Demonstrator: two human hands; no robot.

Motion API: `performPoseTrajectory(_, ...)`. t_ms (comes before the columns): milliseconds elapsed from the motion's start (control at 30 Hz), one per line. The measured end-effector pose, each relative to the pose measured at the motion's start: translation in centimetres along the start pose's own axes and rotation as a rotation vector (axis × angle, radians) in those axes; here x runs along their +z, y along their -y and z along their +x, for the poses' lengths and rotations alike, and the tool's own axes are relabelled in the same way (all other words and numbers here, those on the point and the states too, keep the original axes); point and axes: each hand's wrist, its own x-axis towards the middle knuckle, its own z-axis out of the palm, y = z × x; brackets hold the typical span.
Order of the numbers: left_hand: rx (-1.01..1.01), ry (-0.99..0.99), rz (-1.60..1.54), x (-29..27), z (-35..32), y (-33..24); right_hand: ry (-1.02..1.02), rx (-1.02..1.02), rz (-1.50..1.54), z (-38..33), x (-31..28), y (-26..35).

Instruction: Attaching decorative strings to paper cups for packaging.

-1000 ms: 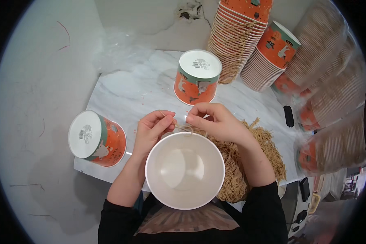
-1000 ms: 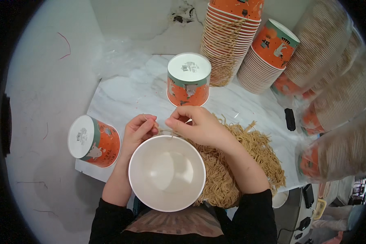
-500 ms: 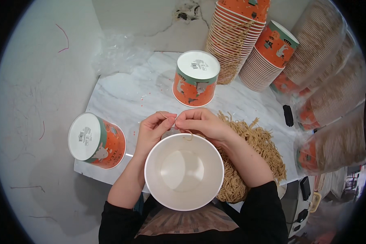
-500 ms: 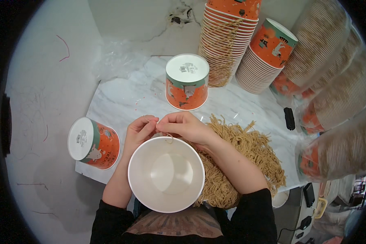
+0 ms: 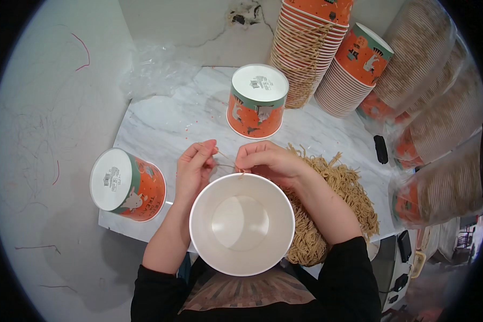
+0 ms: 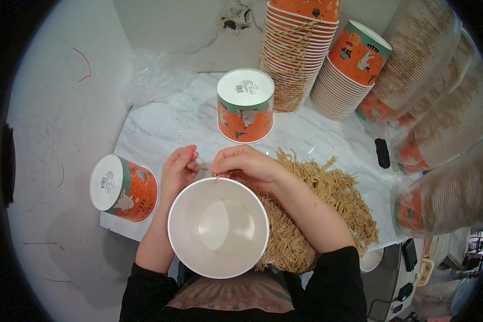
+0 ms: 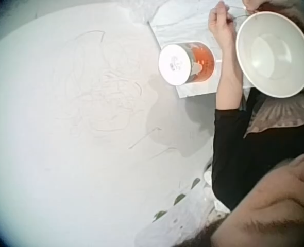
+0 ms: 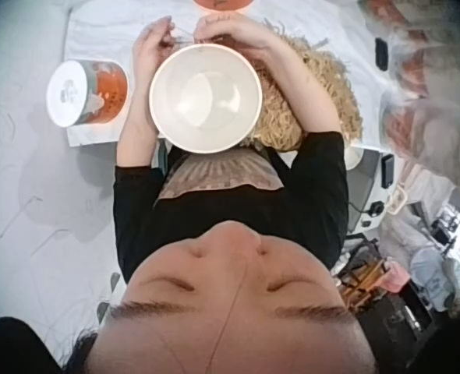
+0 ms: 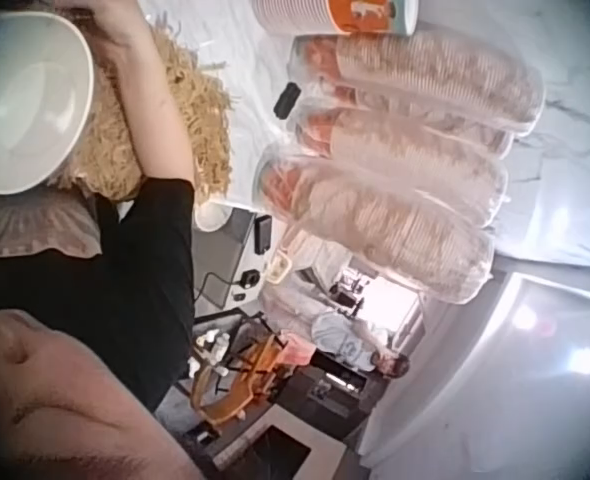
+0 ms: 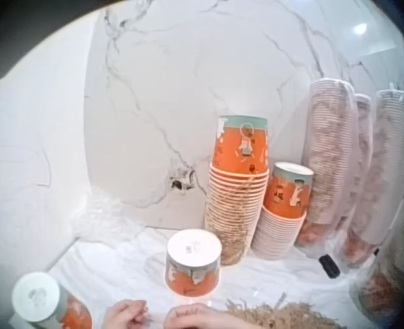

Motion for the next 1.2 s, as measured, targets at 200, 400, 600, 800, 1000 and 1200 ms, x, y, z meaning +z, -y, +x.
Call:
performPoseTrajectory(200, 0.031, -0.097, -0.072, 0.1, 0.0, -0.6, 0.027, 0.055, -0.013, -0.2, -0.1, 0.2)
performPoseTrajectory(400, 0.042, -0.062, -0.077, -0.2, -0.2, -0.5, 0.025, 0.046, -0.037, -0.3, -0.4, 0.3)
performPoseTrajectory(600, -0.011, -0.063, -0.105, 0.2, 0.1, 0.0, -0.184, -0.088, -0.387, -1.2, 1.6, 1.3)
performPoseTrajectory(800, -0.053, -0.033, -0.084, 0.8, 0.0, -0.3, 0.701, -0.702, -0.173, -9.2, 7.1, 3.2)
performPoseTrajectory(1000, -0.093, 0.075, -0.089, 0.7, -0.2, -0.1, 0.975, -0.54, 0.066, -12.0, 11.7, 3.2)
performPoseTrajectory(1200, -0.136, 0.177, -0.097, 0.3, -0.6, -0.9, 1.007, -0.507, 0.097, -11.3, 10.5, 3.8)
